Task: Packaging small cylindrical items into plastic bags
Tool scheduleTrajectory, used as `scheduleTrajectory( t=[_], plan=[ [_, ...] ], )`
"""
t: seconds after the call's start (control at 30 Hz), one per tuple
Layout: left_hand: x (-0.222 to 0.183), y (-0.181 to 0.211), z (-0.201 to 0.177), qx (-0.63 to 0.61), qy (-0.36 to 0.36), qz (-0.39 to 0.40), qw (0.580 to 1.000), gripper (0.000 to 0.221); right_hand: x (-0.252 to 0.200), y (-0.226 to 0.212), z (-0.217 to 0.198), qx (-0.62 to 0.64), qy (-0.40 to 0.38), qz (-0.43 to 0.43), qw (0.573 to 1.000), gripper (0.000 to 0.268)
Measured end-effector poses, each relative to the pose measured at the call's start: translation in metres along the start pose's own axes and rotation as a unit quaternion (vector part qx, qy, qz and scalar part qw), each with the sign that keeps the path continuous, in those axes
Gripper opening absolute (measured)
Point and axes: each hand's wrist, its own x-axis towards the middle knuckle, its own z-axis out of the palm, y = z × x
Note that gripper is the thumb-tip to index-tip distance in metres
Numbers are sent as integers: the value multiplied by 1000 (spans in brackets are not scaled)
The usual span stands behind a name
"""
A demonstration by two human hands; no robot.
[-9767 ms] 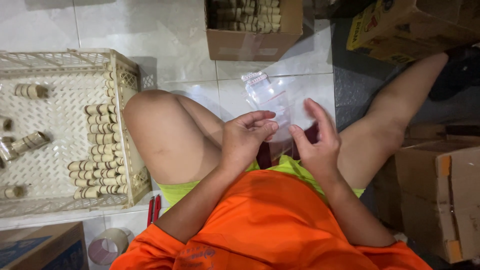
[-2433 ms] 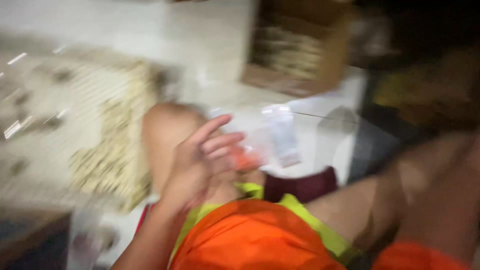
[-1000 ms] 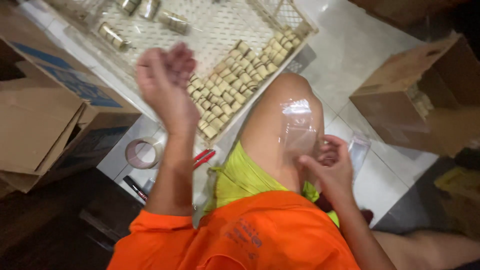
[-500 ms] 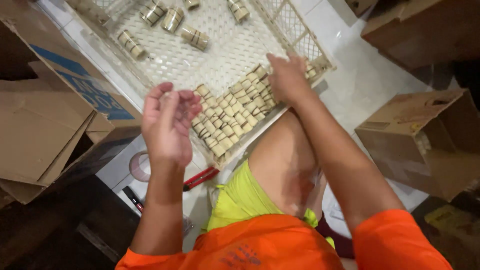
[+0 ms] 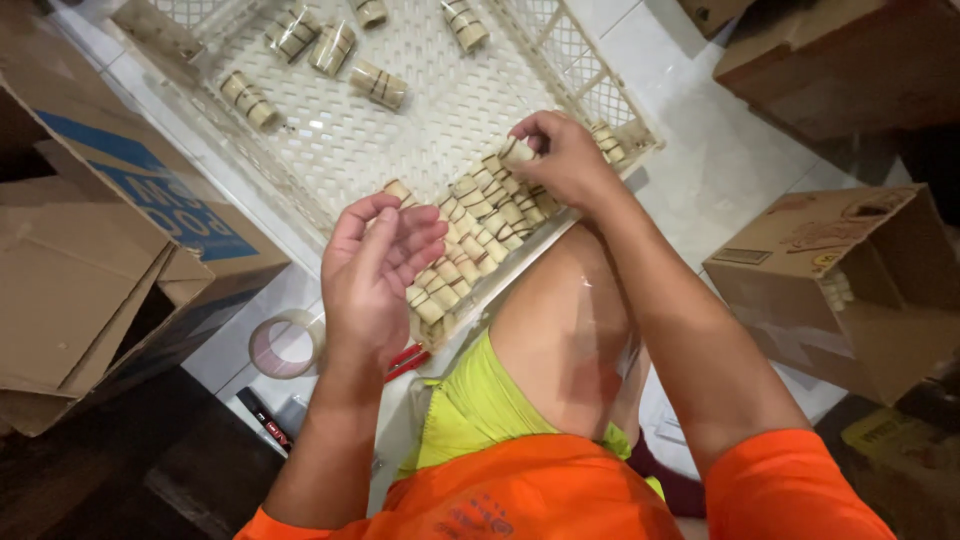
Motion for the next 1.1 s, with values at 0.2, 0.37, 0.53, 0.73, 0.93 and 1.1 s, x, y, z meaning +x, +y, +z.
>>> scheduleTrajectory(
  t=[0.2,0.37,0.53,0.73,0.93,1.1],
  plan=[
    [-19,-8,19,38,-31,-54,997,21,-65,-17,-41,452,38,76,888,32],
    [-20,-9,12,-15,4,-30,999,19,-68,-9,-45,218,78,71,970,40],
    [-16,19,-16,-29,49,30,998,16,-22,2,0,13,34,19,999,33],
    [-11,29,-28,-38,88,44,994,15,-16,-19,61,-192,-41,-88,977,29],
    [-6,25,-24,-52,77,28,995,17,-36,-39,61,-358,-89,-245,897,23],
    [-7,24,-21,-57,69,21,996,19,-34,-39,61,-374,-99,-243,890,31]
  ],
)
